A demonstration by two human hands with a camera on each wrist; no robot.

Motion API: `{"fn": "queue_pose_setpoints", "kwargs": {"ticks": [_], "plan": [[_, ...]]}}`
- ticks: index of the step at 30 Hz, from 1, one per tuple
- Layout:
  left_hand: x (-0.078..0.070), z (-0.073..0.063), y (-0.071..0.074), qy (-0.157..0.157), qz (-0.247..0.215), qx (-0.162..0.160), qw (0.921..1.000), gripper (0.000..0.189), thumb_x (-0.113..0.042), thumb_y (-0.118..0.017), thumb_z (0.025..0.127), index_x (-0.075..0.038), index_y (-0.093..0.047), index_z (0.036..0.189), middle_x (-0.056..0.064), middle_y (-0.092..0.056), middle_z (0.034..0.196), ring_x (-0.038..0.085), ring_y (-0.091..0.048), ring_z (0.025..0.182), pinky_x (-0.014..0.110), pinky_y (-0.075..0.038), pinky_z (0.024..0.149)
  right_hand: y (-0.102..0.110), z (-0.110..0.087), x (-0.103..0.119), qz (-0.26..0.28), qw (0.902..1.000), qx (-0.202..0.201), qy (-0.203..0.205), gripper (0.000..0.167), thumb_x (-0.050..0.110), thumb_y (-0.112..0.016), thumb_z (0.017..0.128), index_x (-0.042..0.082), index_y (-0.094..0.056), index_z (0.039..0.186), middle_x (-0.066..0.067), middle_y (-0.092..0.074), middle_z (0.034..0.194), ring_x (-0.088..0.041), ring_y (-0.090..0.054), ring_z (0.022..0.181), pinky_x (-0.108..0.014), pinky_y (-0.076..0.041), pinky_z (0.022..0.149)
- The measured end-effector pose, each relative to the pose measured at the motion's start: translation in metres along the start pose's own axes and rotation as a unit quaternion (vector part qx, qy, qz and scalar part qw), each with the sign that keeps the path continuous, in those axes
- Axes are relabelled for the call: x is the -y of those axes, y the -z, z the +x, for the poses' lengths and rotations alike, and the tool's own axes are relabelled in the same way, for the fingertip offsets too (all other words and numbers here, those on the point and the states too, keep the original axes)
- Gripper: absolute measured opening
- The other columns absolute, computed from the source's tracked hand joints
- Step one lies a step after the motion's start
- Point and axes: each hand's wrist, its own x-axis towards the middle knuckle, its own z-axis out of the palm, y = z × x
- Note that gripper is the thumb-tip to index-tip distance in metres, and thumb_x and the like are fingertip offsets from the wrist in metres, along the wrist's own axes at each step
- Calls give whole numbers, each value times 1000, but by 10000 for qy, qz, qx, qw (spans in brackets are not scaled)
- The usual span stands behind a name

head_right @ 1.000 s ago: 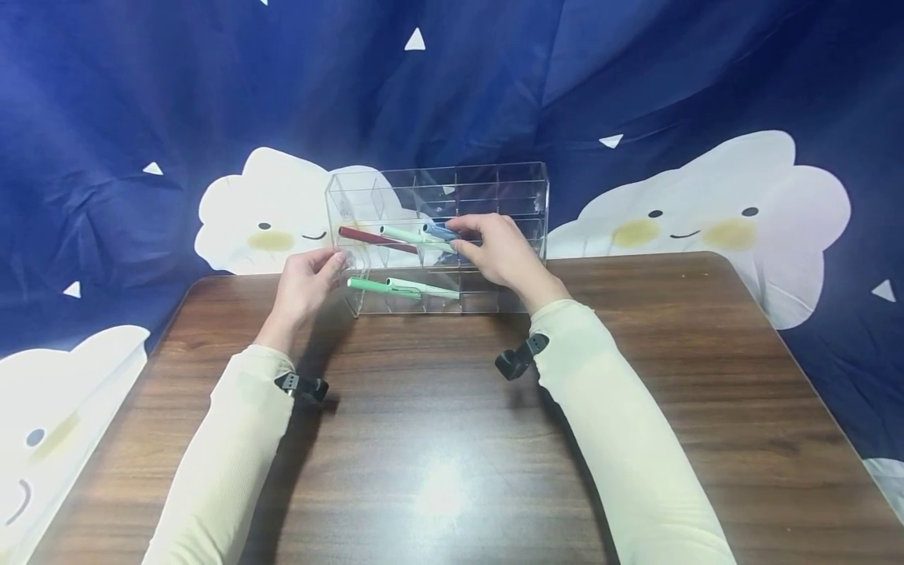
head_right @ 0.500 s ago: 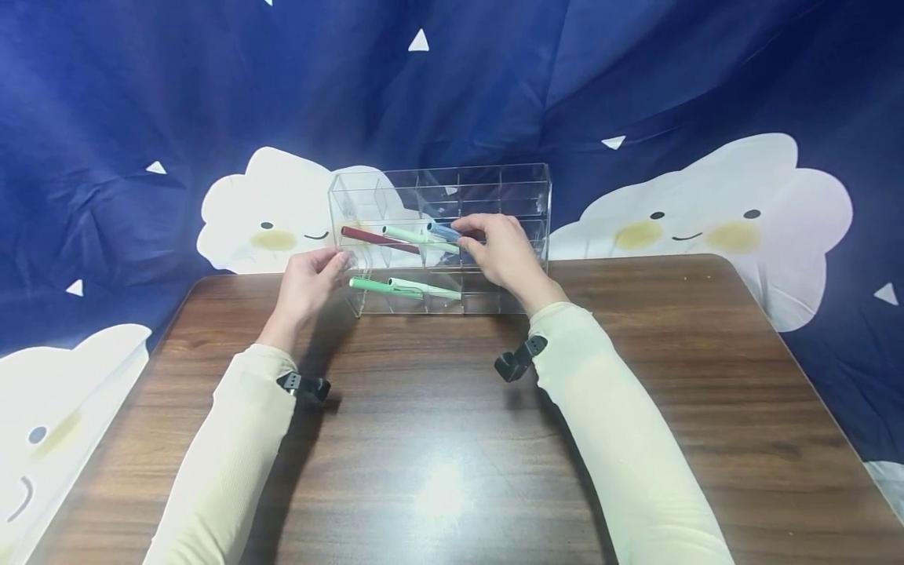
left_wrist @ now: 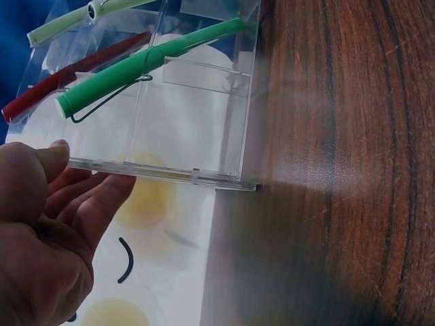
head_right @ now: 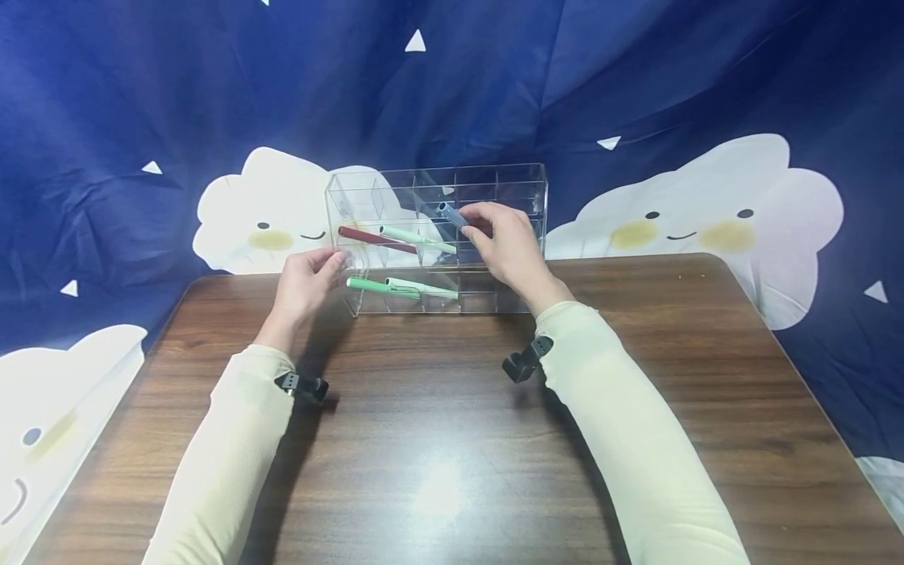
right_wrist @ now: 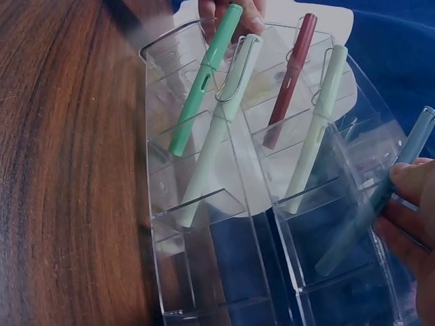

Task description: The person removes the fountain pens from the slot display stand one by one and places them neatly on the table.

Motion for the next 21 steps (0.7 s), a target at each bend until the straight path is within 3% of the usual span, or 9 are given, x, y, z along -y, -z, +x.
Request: {"fn": "queue_pose_setpoints", "kwargs": {"ticks": [14,21], "plan": [[-1,0,1,111,-11,27,9999,32,-21,-62,111,1,-74,132,25,-80,115,28,-73,90,15,-51,66,13,-4,13,479,9958,-756,182,25,4,-75,100,-1,-75,125,-22,-79,121,-37,-77,111,-47,-59,103],[1,1,1,-46,95,-12,9999,32,-20,-62,111,3,-74,131,26,-79,118,31,-74,95,22,-56,74,23,-7,19,538,9933,-1021,51,28,8,-76,101,1,-75,127,-18,-80,120,-32,-77,109,-43,-59,103]]}}
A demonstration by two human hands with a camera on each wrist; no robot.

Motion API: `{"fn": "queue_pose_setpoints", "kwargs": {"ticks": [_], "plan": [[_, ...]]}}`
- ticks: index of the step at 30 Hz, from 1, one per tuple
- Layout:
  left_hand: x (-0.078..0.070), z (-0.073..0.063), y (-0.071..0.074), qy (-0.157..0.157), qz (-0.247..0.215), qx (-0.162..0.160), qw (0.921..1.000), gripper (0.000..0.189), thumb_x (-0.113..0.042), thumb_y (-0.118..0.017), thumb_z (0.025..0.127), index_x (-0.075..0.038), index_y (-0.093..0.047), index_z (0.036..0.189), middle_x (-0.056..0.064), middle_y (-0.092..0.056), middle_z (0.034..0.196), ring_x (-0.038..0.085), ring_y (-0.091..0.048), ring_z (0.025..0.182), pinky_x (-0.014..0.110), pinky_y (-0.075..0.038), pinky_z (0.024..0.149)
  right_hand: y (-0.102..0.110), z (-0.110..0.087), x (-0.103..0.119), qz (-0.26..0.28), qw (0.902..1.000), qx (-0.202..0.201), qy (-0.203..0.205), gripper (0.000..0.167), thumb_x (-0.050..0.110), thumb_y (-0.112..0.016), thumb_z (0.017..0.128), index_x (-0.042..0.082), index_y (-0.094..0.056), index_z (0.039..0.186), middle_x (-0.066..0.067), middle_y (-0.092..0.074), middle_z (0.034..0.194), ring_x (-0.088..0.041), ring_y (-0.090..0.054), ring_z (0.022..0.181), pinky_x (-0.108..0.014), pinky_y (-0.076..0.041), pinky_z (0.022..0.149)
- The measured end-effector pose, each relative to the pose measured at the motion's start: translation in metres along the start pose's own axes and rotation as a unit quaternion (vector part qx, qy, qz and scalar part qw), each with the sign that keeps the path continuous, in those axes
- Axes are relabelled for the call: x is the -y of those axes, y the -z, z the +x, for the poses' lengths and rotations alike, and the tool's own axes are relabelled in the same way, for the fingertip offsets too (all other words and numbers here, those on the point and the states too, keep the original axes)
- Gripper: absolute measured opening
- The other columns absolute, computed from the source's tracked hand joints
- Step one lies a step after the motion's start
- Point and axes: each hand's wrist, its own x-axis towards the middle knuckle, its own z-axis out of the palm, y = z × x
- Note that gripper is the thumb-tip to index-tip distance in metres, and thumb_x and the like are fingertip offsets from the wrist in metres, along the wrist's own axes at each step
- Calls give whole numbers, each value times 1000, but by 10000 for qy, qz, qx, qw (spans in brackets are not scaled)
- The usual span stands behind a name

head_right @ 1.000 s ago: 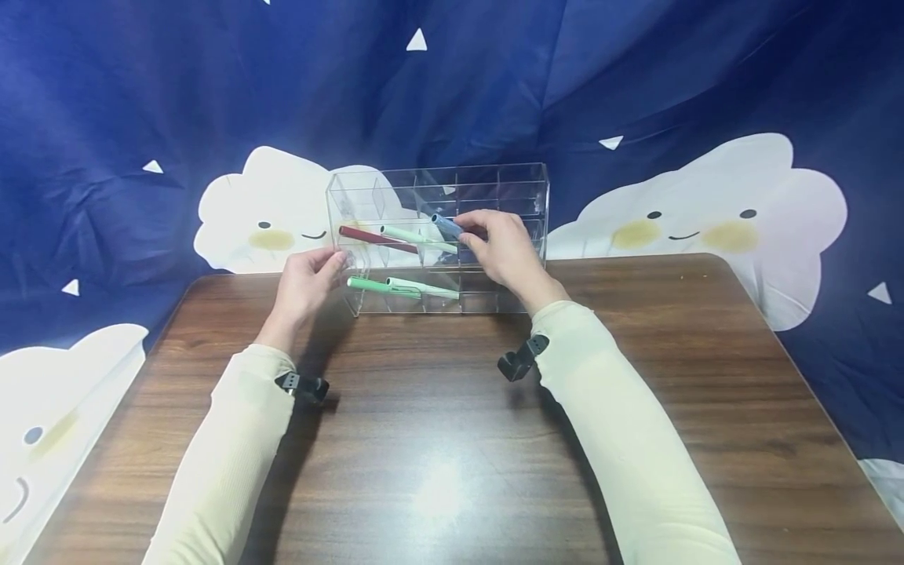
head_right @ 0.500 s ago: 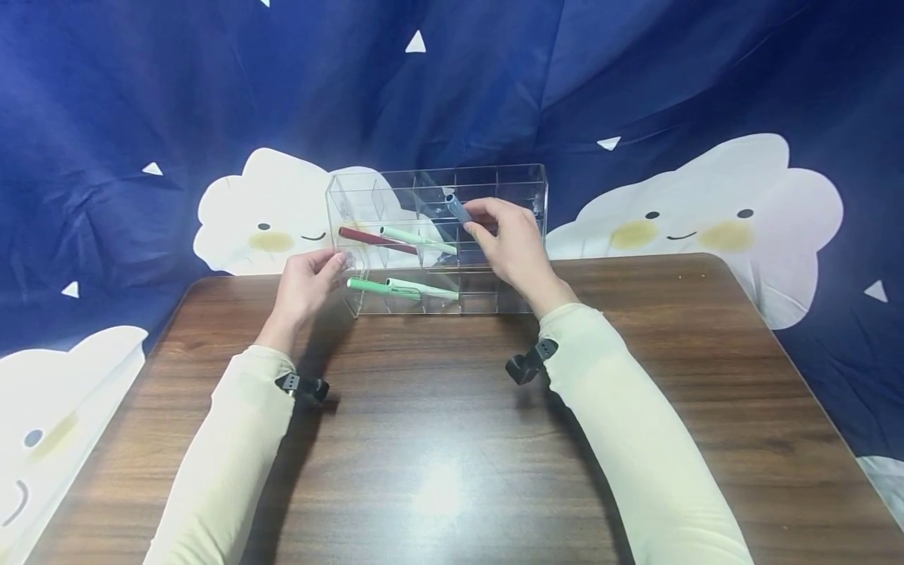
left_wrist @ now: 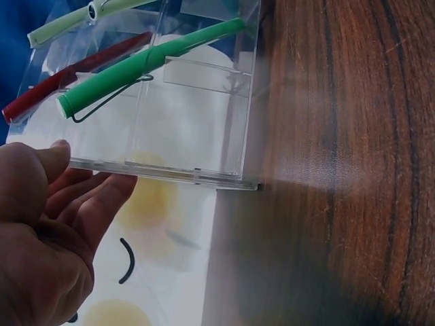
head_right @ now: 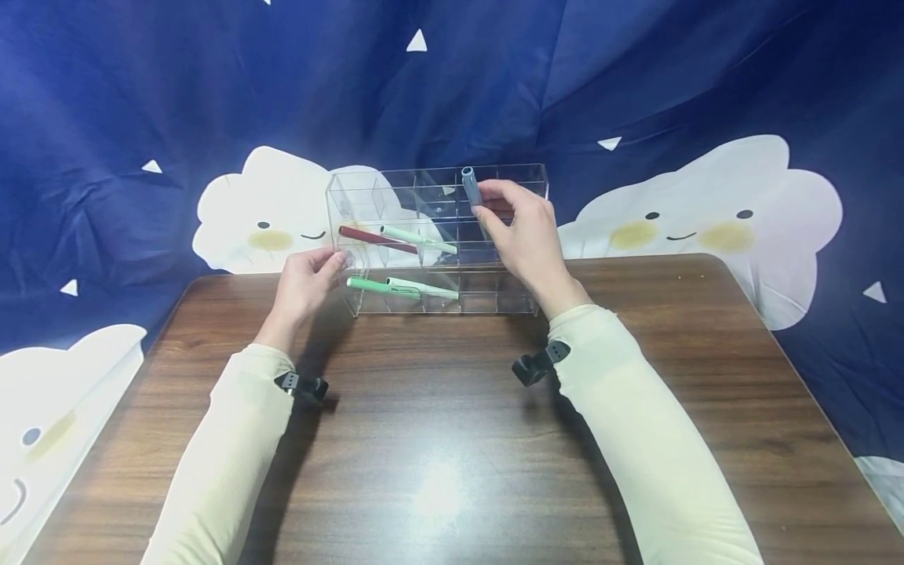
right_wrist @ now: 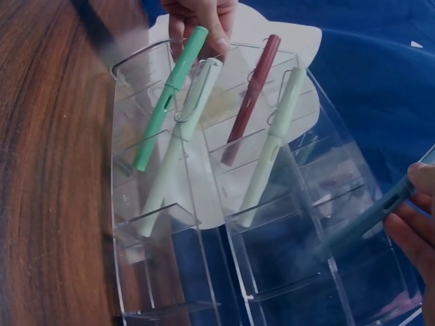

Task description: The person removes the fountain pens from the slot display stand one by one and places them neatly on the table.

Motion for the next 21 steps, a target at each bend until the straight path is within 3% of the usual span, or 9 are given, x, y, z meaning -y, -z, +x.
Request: {"fn": "queue_pose_setpoints", "kwargs": {"ticks": [3,10,21], "plan": [[0,0,1,46,-23,21,10000,33,-20,-62,111,3,-74,132,25,-79,118,32,-75,97,25,-58,76,4,0,3,-11,9999,-141,72,28,8,-77,101,1,-75,127,-17,-80,121,-28,-77,107,-37,-60,101],[-1,0,0,140,-115,81,9998,32,-20,-62,111,2,-74,132,26,-79,118,31,-73,95,18,-53,70,15,0,8,272,9982,-433,315,26,4,-79,98,-1,-76,124,-16,-81,116,13,-66,91,-13,-53,88],[-1,1,0,147,-81,42,9999,34,-22,-63,111,2,-73,132,25,-79,118,33,-74,97,16,-51,70,32,-7,12,561,9964,-536,342,26,5,-81,96,-2,-77,121,-18,-80,109,10,-66,84,-13,-52,87]]}}
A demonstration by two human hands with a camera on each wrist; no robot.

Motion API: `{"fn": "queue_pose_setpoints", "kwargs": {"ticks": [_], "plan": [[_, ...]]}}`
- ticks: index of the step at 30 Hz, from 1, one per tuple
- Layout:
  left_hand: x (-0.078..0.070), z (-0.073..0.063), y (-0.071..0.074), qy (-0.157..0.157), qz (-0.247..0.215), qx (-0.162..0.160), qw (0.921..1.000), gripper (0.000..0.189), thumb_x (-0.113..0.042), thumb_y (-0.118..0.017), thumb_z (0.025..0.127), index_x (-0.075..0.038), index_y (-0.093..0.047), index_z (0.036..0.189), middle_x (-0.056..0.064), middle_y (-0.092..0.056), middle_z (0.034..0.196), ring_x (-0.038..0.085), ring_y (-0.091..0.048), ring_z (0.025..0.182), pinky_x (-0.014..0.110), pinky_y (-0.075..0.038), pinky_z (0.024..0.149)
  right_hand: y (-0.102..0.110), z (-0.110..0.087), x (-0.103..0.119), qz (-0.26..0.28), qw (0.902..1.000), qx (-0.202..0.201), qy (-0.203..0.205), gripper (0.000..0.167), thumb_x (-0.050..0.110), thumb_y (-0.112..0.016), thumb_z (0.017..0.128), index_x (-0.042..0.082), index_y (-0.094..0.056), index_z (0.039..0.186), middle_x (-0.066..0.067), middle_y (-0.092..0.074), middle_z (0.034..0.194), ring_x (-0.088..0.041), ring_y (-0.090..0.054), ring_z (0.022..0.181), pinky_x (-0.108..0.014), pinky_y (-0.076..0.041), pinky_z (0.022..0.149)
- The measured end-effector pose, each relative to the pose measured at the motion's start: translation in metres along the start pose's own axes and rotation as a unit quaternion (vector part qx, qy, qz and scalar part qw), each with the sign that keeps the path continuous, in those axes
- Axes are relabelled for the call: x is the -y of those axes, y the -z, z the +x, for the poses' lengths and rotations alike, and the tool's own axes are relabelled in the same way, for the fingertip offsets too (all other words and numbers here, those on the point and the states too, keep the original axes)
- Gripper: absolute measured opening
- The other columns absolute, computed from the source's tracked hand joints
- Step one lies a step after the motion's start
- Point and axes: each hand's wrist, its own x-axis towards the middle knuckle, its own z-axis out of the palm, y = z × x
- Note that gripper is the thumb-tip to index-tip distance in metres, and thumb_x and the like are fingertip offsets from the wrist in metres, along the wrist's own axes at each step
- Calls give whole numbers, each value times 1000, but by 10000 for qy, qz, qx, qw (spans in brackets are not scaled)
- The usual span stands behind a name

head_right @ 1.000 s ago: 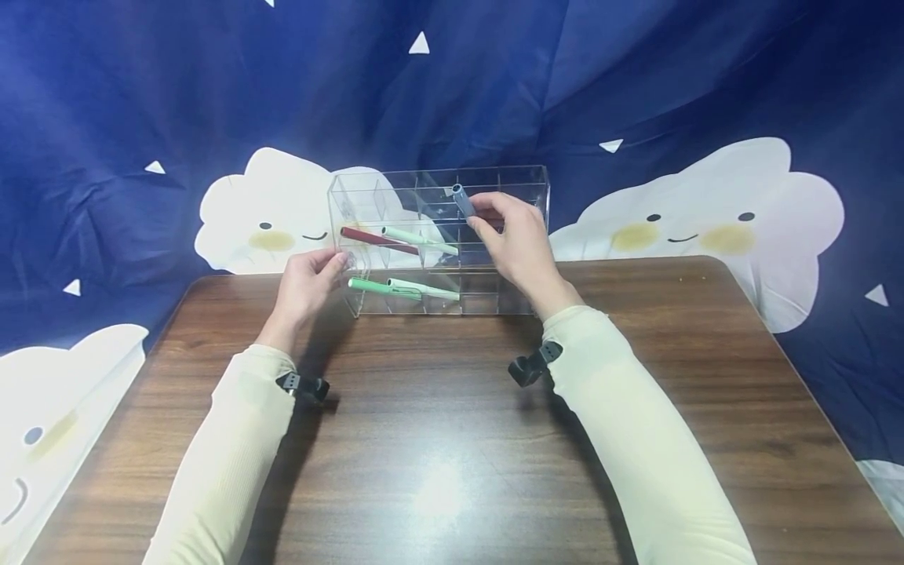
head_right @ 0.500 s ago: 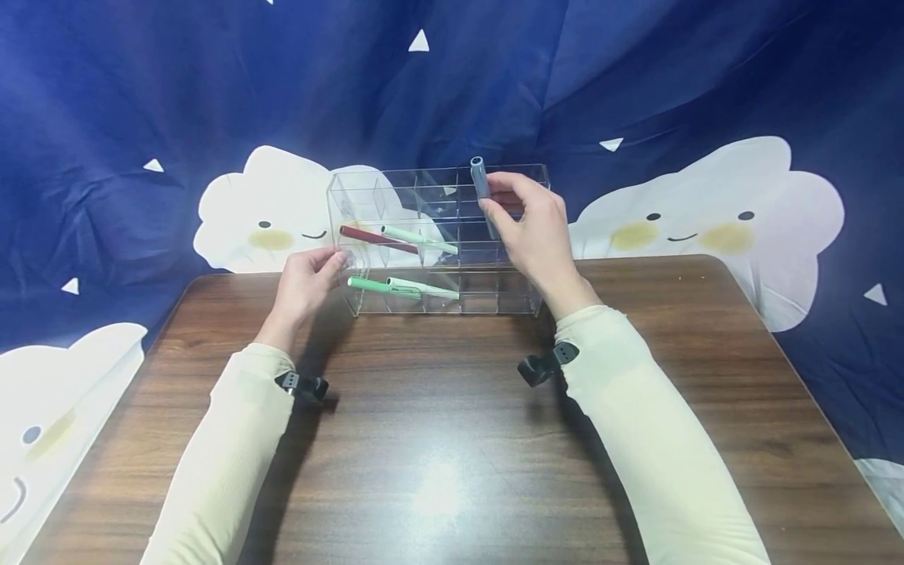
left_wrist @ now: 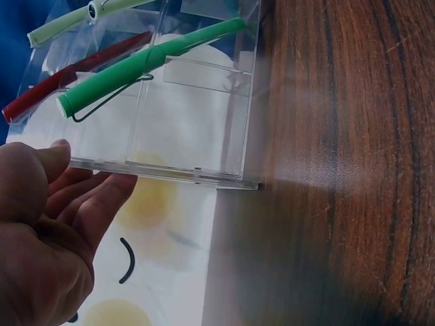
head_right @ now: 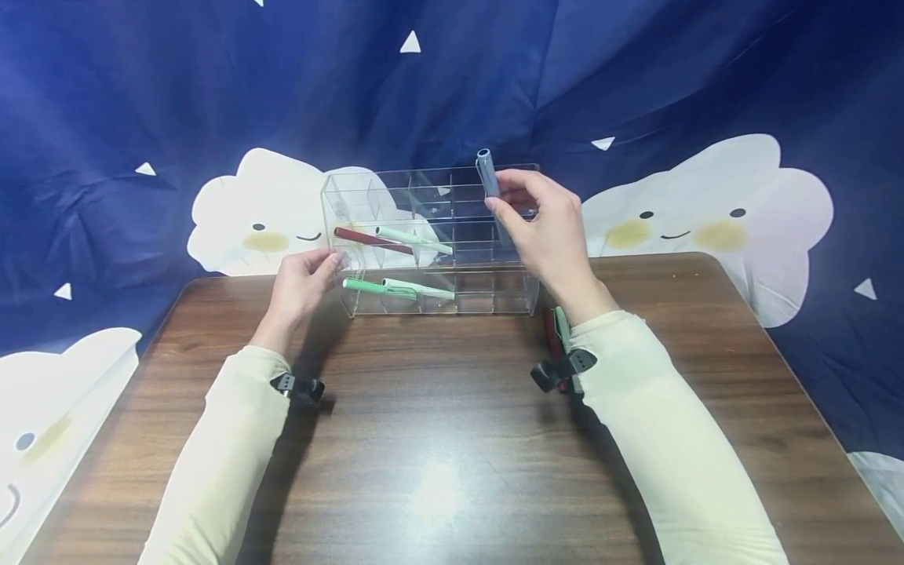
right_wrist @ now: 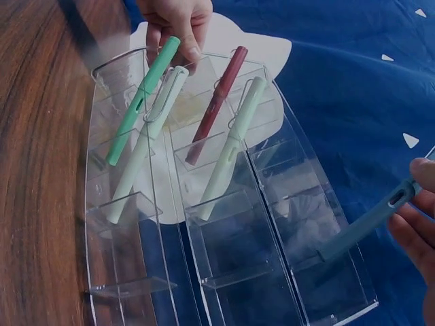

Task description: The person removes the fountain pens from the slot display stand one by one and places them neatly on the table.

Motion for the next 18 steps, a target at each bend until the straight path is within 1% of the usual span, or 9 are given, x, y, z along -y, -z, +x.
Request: {"fn": "queue_pose_setpoints", "kwargs": {"ticks": [3,7,10,14,18], "plan": [[0,0,0,-2,-21,11,10000,34,-22,-62,111,3,-73,132,26,-79,118,34,-74,97,15,-51,69,5,-3,-1,7,10000,-7,-60,27,5,-81,96,-3,-77,122,-18,-80,108,11,-66,83,-13,-52,87],[0,-1,0,-58,-52,-9,10000,34,-22,-62,111,3,-74,130,26,-79,117,34,-75,96,13,-51,68,12,-8,-4,-146,9997,-20,-189,30,7,-82,96,-1,-77,124,-14,-78,108,11,-66,84,-11,-52,86],[0,-1,0,-107,-32,-37,9999,33,-22,-63,111,3,-75,129,25,-80,115,34,-75,94,13,-50,67,18,-12,-8,-222,9993,-34,-297,31,7,-83,95,0,-76,125,-3,-76,104,10,-65,84,-10,-51,84],[1,-1,0,-153,8,-65,9999,32,-21,-63,111,2,-76,128,25,-80,113,33,-75,91,13,-50,68,24,-17,-14,-161,9994,-79,-304,32,5,-83,95,-2,-76,126,17,-69,99,9,-66,83,-9,-52,83],[0,-1,0,-103,-13,-38,9999,33,-22,-62,111,2,-75,130,25,-79,116,32,-75,95,15,-52,70,30,-21,-18,-229,9993,-104,-260,32,4,-84,94,-2,-77,125,26,-67,95,9,-65,82,-8,-52,80]]}}
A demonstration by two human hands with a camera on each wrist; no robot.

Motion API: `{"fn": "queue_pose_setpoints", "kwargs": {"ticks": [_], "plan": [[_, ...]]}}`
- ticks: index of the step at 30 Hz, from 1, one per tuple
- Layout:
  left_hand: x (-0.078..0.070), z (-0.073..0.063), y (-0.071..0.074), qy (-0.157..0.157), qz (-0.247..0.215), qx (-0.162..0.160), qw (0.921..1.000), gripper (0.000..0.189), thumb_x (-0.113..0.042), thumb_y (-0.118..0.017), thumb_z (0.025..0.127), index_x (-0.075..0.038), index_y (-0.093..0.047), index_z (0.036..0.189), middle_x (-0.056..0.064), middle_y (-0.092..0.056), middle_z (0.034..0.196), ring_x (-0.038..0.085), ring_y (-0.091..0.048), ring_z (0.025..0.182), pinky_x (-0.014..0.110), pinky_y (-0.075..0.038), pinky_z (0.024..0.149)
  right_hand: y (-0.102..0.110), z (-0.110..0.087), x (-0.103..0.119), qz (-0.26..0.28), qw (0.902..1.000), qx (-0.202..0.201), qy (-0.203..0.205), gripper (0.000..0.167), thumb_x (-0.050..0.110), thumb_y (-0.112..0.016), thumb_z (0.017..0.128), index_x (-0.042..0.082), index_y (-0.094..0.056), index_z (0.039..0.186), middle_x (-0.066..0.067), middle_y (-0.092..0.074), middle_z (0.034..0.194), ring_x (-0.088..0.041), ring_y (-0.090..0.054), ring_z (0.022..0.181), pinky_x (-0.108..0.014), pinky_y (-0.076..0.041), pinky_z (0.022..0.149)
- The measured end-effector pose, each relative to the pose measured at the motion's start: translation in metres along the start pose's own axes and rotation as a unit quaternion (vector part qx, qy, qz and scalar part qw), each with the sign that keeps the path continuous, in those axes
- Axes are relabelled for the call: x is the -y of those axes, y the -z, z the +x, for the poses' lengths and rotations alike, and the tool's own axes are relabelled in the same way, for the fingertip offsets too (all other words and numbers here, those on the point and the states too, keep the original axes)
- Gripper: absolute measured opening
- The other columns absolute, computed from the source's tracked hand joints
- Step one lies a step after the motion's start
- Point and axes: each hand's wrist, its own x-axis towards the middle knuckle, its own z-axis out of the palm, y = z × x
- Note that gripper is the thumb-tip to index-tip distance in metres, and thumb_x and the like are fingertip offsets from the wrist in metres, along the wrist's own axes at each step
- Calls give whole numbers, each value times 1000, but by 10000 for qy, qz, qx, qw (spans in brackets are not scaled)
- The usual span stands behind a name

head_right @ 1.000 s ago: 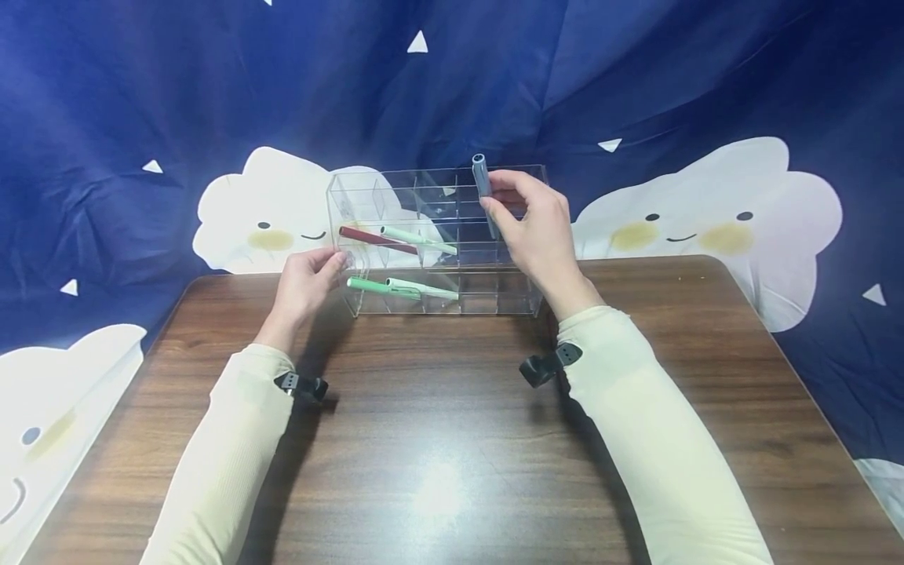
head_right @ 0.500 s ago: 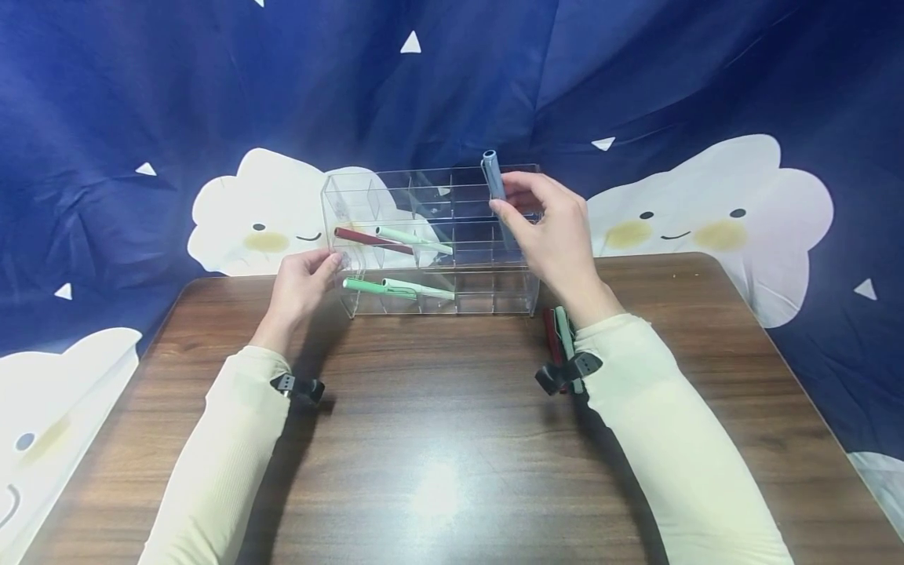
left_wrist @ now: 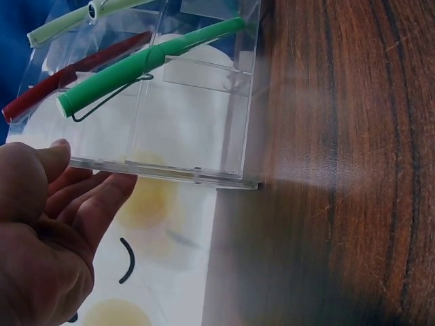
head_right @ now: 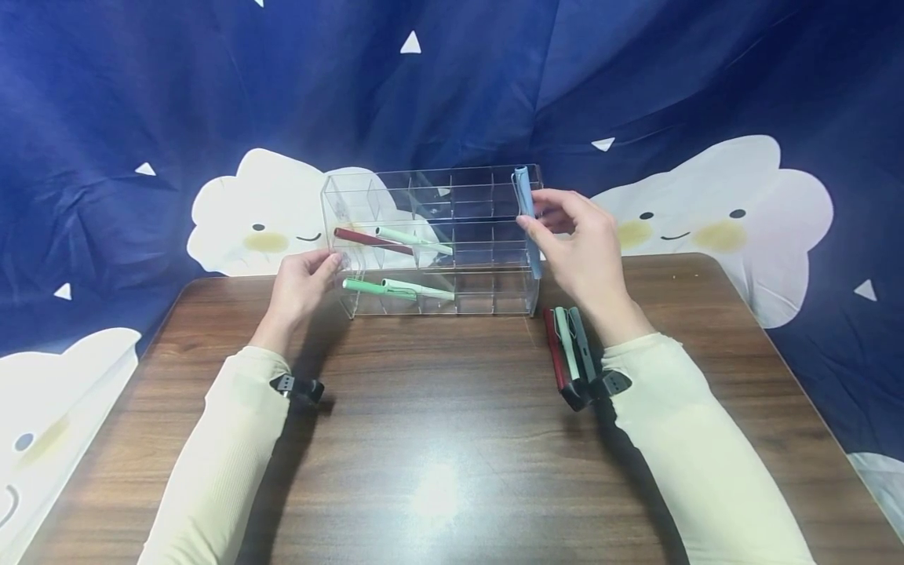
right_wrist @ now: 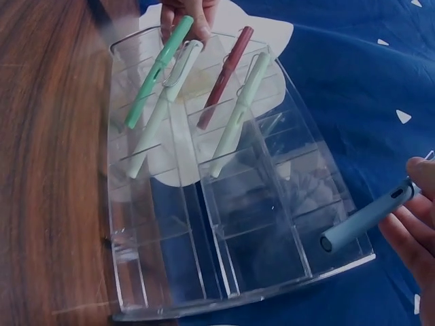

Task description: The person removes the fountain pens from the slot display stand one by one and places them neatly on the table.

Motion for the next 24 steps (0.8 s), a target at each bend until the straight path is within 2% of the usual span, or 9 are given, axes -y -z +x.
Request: {"fn": "queue_pose_setpoints", "kwargs": {"ticks": [10,17,24], "plan": [[-2,1,1,34,-19,9,10000,33,-21,-63,111,2,-74,130,25,-79,117,33,-75,97,16,-53,71,10,-14,-13,-246,9996,-37,95,29,0,-85,91,-5,-78,119,37,-66,88,15,-63,75,-4,-50,73],[-1,0,0,18,-52,12,10000,31,-20,-63,111,2,-75,130,25,-80,116,34,-75,97,15,-52,70,16,-28,-27,-478,9986,-16,-219,29,3,-85,92,-3,-79,120,40,-62,87,17,-59,72,-3,-46,71],[0,0,0,-4,-24,4,10000,31,-21,-63,111,2,-75,128,27,-79,114,32,-73,93,15,-50,69,21,-43,-45,-647,9975,-108,-253,31,3,-87,89,-3,-79,118,43,-60,87,19,-56,72,-1,-44,71]]}}
